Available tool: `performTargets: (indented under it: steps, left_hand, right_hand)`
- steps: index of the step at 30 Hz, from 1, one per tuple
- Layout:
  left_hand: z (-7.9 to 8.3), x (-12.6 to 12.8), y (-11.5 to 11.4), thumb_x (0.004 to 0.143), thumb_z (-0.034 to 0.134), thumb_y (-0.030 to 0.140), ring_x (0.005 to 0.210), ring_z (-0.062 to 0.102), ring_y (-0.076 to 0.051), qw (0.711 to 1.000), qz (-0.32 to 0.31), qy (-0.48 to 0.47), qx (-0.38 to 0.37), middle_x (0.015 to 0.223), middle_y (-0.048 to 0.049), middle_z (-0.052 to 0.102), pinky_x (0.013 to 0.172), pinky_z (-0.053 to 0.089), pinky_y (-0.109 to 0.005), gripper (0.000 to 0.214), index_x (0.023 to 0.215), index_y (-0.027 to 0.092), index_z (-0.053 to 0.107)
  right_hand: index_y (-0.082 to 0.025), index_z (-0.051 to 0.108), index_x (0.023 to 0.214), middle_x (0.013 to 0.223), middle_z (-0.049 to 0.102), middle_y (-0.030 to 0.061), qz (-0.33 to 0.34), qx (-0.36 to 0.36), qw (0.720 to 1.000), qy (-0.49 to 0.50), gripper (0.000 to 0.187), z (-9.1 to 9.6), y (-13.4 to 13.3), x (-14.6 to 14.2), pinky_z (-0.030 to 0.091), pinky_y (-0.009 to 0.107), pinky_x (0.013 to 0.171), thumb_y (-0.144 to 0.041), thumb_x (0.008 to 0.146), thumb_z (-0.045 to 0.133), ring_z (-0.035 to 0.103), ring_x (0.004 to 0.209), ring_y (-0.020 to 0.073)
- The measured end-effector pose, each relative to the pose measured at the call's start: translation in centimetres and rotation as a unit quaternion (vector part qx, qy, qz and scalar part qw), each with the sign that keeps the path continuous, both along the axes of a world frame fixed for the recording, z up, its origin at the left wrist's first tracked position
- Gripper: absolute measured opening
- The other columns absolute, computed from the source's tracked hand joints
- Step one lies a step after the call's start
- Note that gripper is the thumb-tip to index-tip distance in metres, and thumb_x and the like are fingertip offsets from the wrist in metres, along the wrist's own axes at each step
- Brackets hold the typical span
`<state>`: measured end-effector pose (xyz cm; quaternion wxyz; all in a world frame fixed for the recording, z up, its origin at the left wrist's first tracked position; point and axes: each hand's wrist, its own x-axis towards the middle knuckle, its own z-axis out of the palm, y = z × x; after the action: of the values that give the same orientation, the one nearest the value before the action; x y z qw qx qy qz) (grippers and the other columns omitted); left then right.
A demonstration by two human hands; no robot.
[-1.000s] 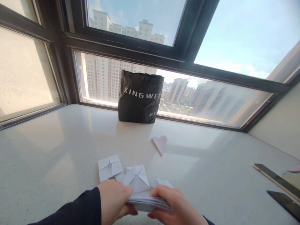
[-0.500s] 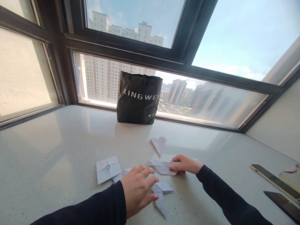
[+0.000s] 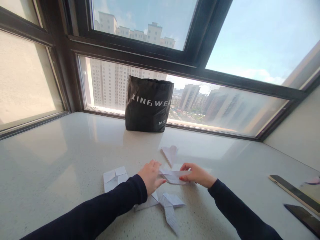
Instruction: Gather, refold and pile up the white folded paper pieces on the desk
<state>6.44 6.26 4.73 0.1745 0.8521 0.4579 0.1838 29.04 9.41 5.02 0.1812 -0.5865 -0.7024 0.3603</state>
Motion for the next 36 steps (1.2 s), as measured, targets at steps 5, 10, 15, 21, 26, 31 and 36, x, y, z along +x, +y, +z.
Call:
performTargets:
  steps: [5,10,15,21,26,31,36]
  left_hand:
    - [-0.3,1.7,2.5,0.081,0.047,0.032,0.095,0.05,-0.022,1.0,-0.024,0.0,0.008,0.104,-0.0133,0.052,0.085,0.038,-0.034,0.035,0.107,0.009,0.045]
    - [-0.9,2.9,2.2,0.082,0.043,0.013,0.08,0.054,-0.016,0.996,-0.083,0.011,0.002,0.089,-0.0082,0.057,0.073,0.043,-0.024,0.011,0.09,0.012,0.051]
    - [-1.0,2.7,2.2,0.085,0.037,0.013,0.073,0.055,-0.012,0.996,-0.084,0.013,-0.004,0.082,-0.0048,0.059,0.068,0.043,-0.02,0.014,0.089,0.013,0.05]
    - [-1.3,3.3,2.6,0.082,0.04,0.02,0.077,0.054,-0.018,0.998,-0.025,0.047,0.019,0.079,-0.0071,0.059,0.071,0.042,-0.028,0.017,0.084,0.014,0.056]
    - [-1.6,3.6,2.5,0.08,0.042,0.028,0.091,0.048,-0.026,0.996,0.019,0.071,0.06,0.093,-0.0113,0.054,0.075,0.039,-0.037,0.023,0.091,0.017,0.058]
    - [-1.4,3.5,2.1,0.075,0.049,0.033,0.094,0.045,-0.029,0.992,0.052,0.09,0.071,0.099,-0.0118,0.051,0.075,0.038,-0.041,0.032,0.104,0.021,0.055]
    - [0.2,1.5,2.3,0.077,0.044,0.042,0.097,0.045,-0.029,0.99,0.08,0.081,0.082,0.106,-0.0124,0.05,0.078,0.037,-0.041,0.039,0.106,0.017,0.053]
  right_hand:
    - [-0.018,0.051,0.074,0.066,0.055,-0.0018,0.007,0.084,0.996,0.038,0.019,-0.4,-1.4,-0.3,0.038,0.025,0.057,-0.033,0.064,0.059,0.051,0.062,0.0139]
    - [-0.018,0.054,0.069,0.065,0.054,-0.0019,0.001,0.132,0.99,0.048,0.016,-1.4,-2.2,0.1,0.036,0.027,0.058,-0.028,0.06,0.063,0.049,0.062,0.015]
    - [-0.016,0.054,0.078,0.062,0.055,-0.0011,0.001,0.082,0.993,0.087,0.03,-0.8,-1.9,1.1,0.04,0.026,0.052,-0.043,0.063,0.058,0.051,0.055,0.0131]
    - [-0.015,0.051,0.078,0.047,0.049,-0.0047,-0.039,0.034,0.995,0.083,0.04,-1.6,-1.0,1.8,0.034,0.021,0.036,-0.051,0.062,0.055,0.046,0.038,0.0098]
    - [-0.015,0.055,0.074,0.05,0.05,-0.0034,-0.075,0.089,0.993,0.035,0.028,-2.9,-0.5,2.1,0.035,0.022,0.04,-0.041,0.063,0.056,0.046,0.042,0.0107]
    - [-0.017,0.061,0.08,0.076,0.051,0.0038,-0.117,0.189,0.975,-0.021,0.025,-3.3,-0.8,1.7,0.043,0.03,0.06,-0.029,0.059,0.061,0.051,0.068,0.0183]
    - [-0.017,0.055,0.1,0.096,0.043,0.008,-0.136,0.254,0.957,-0.042,0.041,-3.1,-1.4,1.2,0.044,0.031,0.061,-0.025,0.061,0.059,0.048,0.062,0.0148]
